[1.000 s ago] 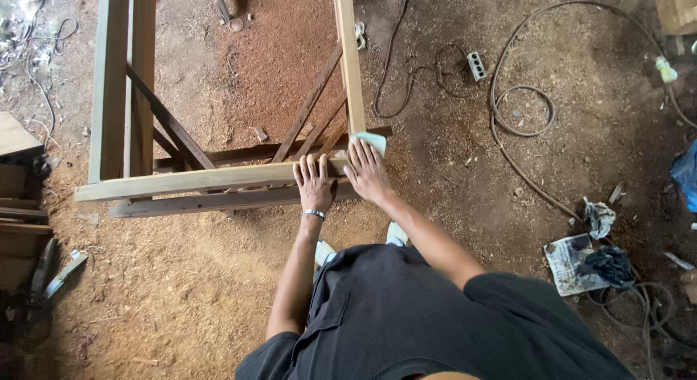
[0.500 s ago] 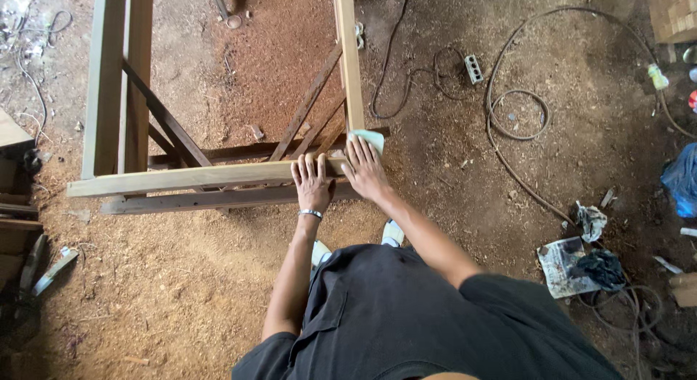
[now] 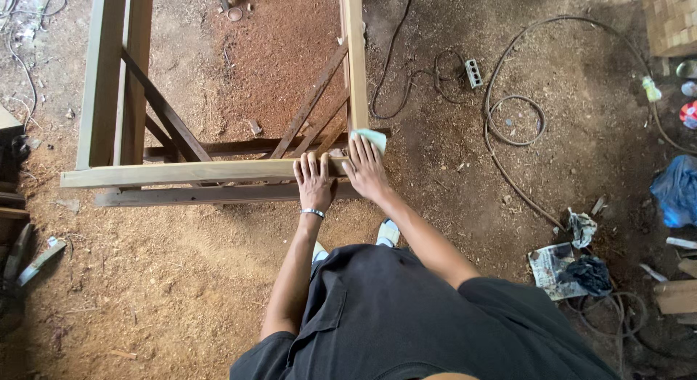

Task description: The person is using a piece of sandpaper to smooth the surfaces and edges of a large wooden frame, moving the sandpaper back and forth along the wood by hand.

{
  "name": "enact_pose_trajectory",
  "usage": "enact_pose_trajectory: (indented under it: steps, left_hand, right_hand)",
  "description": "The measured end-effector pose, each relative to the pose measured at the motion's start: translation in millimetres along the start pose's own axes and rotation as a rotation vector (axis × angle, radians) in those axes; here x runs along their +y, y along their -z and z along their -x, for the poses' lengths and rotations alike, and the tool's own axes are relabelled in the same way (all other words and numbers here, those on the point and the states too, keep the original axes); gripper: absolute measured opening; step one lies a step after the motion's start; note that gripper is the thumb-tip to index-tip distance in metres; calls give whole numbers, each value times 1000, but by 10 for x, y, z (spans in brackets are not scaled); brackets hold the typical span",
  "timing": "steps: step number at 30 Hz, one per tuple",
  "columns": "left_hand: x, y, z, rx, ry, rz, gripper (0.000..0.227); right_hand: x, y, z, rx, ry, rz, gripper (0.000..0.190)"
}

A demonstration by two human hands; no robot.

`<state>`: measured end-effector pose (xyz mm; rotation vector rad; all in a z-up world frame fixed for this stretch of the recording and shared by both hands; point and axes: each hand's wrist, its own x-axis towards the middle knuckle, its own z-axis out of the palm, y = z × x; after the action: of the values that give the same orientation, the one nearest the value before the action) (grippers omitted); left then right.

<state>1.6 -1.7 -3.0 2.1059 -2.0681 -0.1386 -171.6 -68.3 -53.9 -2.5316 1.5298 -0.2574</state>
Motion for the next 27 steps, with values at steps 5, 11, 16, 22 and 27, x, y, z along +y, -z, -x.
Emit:
enact_pose_trajectory:
  steps: [5,11,16,22,27]
  left_hand:
    - [9,-19,2,-11,15,-9,85]
    - [34,74,22,-35,24,35,86]
    - [10,70,5,-1,10,32,86]
    - [12,104,39,14,14,43,84]
    - [41,168,45,-55,24,57,85]
  right_hand:
    - [34,-24,23,-23,20,31,73]
    - [22,78,-413,-64,-15,59,72]
    - [-81,104,40,-23,18,25,71]
    - [-58,141,70,-82,60,-40,73]
    - [8,102,-254,-143,-2,14,72]
